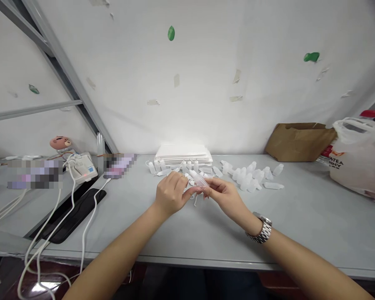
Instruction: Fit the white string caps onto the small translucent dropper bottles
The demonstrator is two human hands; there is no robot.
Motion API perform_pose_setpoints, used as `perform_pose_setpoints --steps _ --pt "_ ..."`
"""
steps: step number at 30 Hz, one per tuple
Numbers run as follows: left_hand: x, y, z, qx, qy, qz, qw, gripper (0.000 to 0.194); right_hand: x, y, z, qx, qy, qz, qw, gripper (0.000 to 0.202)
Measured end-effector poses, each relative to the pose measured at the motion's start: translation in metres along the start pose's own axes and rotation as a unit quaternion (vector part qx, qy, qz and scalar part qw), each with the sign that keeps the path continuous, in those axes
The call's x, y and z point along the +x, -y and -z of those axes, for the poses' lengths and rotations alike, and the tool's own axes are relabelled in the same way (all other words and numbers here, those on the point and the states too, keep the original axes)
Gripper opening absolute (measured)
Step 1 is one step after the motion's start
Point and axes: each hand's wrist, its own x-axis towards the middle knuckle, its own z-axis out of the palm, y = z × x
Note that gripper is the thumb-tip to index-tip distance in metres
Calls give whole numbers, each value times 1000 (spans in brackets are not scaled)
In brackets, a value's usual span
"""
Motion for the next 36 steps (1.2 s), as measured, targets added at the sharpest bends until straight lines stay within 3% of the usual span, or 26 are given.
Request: perform_pose_setpoints --steps 5,9,12,20,27,31,33,36 --pt "2 -3 1 49 56 18 997 28 -7 -5 -5 -175 -75 71 979 18" --pt "-1 -7 -2 45 68 44 996 25 -9 -13 -9 -243 -86 134 957 16" --pt "-2 -10 -4 53 60 27 996 25 -9 -18 -9 -290 -96 176 936 15" --pt "-3 -10 -7 52 73 -24 996 26 -10 -21 -12 -354 -139 242 893 11" --pt "-2 -16 -3 46 108 -48 992 28 -13 -22 -14 -377 -148 234 884 12" --pt "-1 -19 0 4 121 -46 992 27 -13 -19 -13 -354 -130 203 904 16" --pt "0 -18 1 -28 128 -23 991 27 -11 -14 -11 -291 -108 154 938 13" --pt "1 -16 5 -90 116 45 988 28 -5 -3 -5 -111 -45 52 991 15"
